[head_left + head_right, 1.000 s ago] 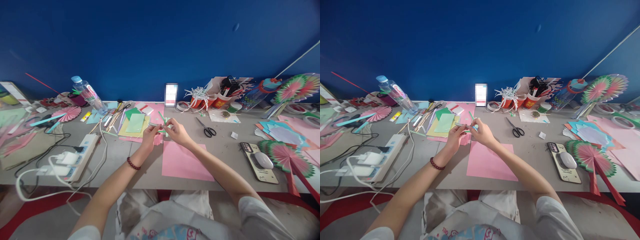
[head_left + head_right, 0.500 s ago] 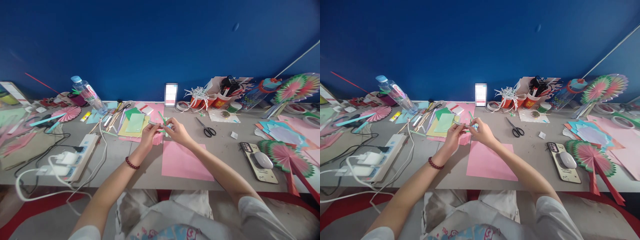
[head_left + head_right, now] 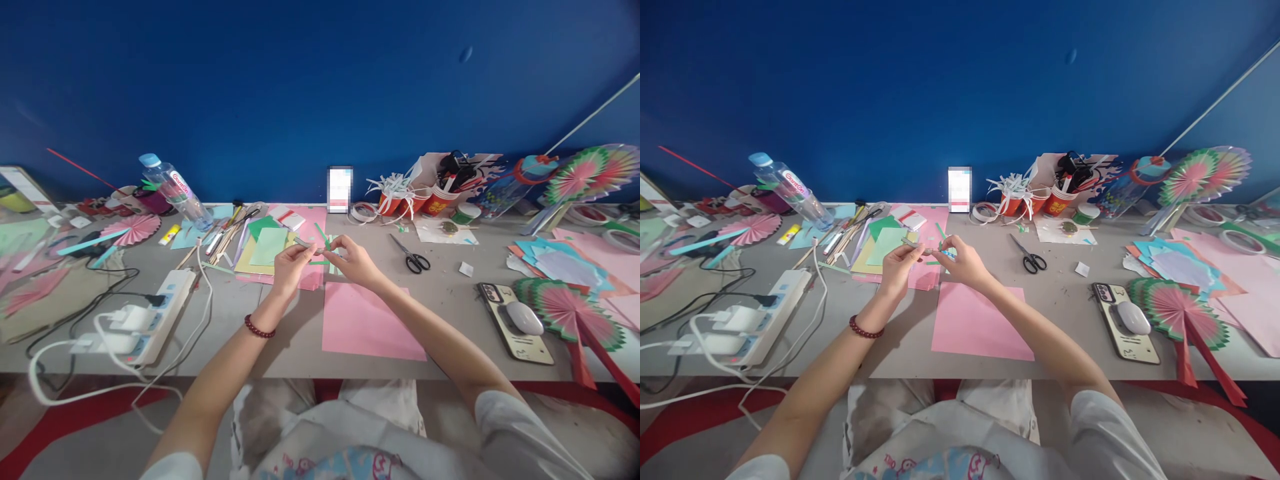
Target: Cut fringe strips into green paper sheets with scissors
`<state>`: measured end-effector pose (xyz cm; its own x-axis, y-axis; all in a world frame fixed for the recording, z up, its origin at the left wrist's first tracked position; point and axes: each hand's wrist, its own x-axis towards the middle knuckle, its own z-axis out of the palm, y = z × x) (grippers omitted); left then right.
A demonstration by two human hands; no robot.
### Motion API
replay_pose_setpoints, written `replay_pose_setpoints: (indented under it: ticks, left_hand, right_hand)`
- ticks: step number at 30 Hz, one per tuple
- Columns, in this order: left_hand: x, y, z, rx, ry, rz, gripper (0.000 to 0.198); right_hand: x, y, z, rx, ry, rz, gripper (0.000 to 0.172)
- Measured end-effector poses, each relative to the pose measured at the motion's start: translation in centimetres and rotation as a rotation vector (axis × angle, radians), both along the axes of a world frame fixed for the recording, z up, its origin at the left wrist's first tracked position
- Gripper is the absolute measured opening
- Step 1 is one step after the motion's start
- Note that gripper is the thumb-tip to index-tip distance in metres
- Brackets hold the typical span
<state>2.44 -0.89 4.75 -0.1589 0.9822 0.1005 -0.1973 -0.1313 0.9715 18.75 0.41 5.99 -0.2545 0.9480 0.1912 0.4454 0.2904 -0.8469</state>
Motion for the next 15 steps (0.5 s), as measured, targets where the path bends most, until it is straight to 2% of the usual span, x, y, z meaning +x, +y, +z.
replay_pose_setpoints:
  ticks: [4, 10, 15]
  left_hand:
    - [-0.18, 0.36, -0.27, 0.006, -0.044, 0.046, 0.028]
    - [-0.08, 0.5, -0.43, -0.012, -0.055, 0.014, 0.028]
    - [0.04, 0.3, -0.35, -0.022, -0.068, -0.015, 0.028]
  right_hand:
    - [0.06, 0.06, -0.18, 0.047, -0.019, -0.004, 0.026]
    - [-0.19, -0.1, -0.07, 0.148, -0.042, 0.051, 0.027]
    - [-0.34, -0.37, 0.32, 0.179, -0.021, 0.027, 0.03]
